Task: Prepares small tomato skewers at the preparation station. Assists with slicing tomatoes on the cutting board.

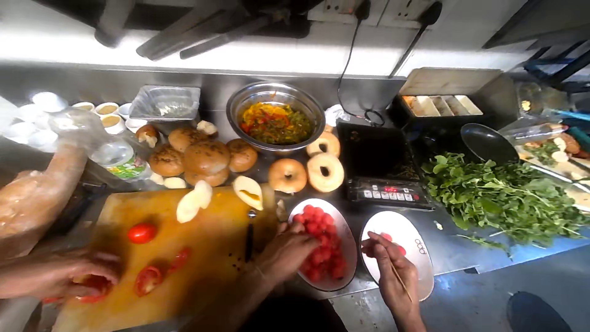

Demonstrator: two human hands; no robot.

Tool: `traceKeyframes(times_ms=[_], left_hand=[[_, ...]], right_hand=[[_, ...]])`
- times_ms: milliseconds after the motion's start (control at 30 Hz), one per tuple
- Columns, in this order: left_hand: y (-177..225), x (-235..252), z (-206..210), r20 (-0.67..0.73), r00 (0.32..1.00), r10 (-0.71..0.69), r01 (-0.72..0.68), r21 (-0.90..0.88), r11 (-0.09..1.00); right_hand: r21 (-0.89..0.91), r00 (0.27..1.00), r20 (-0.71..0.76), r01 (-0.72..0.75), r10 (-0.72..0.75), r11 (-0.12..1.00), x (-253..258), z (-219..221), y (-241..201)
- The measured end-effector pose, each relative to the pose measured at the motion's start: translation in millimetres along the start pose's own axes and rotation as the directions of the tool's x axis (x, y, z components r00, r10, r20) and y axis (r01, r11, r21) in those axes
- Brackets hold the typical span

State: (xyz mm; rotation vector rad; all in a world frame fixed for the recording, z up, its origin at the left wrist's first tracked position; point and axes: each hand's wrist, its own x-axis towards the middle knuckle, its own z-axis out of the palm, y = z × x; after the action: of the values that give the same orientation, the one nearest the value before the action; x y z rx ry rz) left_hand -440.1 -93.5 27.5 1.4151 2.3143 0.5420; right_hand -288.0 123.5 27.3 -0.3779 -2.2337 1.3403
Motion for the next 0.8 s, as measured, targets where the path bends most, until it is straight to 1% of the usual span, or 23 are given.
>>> traceKeyframes(times_ms=[33, 67, 133, 167, 200, 267, 333, 400, 433, 533, 567, 700, 767, 800], left_hand=[[-3.4, -3.3, 3.4, -0.075, 0.997, 0.014, -0.017, -0.036, 0.999], [-5.1, -8.0, 4.4, -0.138, 0.990, -0.011, -0.002, -0.097, 0.995], [-3.6, -21.6, -2.1, -0.171, 0.975, -0.145, 0.089, -0.298, 0.950], [-3.7, -29.4, -2.8, -0.194, 0.957, -0.215, 0.121, -0.407, 0.905], [-4.9, -37.2, -0.4, -0.233, 0.933, -0.274, 0.121, -0.513, 0.850], [-8.2, -51.7, 7.8, -0.314, 0.879, -0.359, 0.046, -0.693, 0.719], [-10.1, -64.5, 11.0, -0.331, 0.854, -0.402, -0.032, -0.804, 0.593], [-10.2, -74.3, 11.4, -0.334, 0.840, -0.427, -0.095, -0.866, 0.491], [-10.8, -78.6, 11.8, -0.334, 0.838, -0.431, -0.117, -0.882, 0.456], [-11.9, -88.9, 11.0, -0.338, 0.835, -0.435, -0.156, -0.902, 0.402], [-11.8, -91.5, 11.0, -0.338, 0.834, -0.437, -0.163, -0.906, 0.390], [-12.3, -101.0, 12.2, -0.343, 0.826, -0.448, -0.175, -0.911, 0.374], [-11.1, -104.8, 12.7, -0.329, 0.821, -0.466, -0.165, -0.919, 0.359], [-10.6, -106.5, 13.3, -0.323, 0.816, -0.480, -0.157, -0.922, 0.355]], right_hand=[[0.055, 0.999, 0.046, 0.007, -0.009, 0.998, 0.0, 4.2, -2.2], [0.107, 0.996, 0.093, 0.007, -0.017, 0.994, 0.0, 8.7, -5.8], [0.220, 0.984, 0.174, 0.011, -0.051, 0.976, -0.9, 20.7, -14.8], [0.287, 0.973, 0.219, 0.009, -0.074, 0.958, -1.5, 27.5, -18.8], [0.352, 0.962, 0.254, 0.002, -0.098, 0.936, -2.1, 34.7, -22.0], [0.486, 0.943, 0.298, -0.015, -0.149, 0.874, -2.2, 49.8, -26.9], [0.559, 0.919, 0.330, -0.007, -0.215, 0.829, -0.3, 63.8, -30.5], [0.592, 0.885, 0.380, -0.008, -0.270, 0.806, 1.8, 74.1, -32.0], [0.604, 0.865, 0.409, -0.017, -0.292, 0.797, 2.3, 78.2, -31.8], [0.630, 0.816, 0.470, -0.043, -0.336, 0.776, 4.0, 88.2, -30.8], [0.627, 0.817, 0.472, -0.047, -0.331, 0.778, 4.0, 90.5, -30.7], [0.591, 0.868, 0.435, -0.076, -0.238, 0.803, 3.3, 96.1, -29.8], [0.608, 0.866, 0.438, -0.088, -0.241, 0.789, 2.8, 96.4, -30.4], [0.621, 0.853, 0.452, -0.090, -0.262, 0.779, 2.5, 96.2, -31.2]])
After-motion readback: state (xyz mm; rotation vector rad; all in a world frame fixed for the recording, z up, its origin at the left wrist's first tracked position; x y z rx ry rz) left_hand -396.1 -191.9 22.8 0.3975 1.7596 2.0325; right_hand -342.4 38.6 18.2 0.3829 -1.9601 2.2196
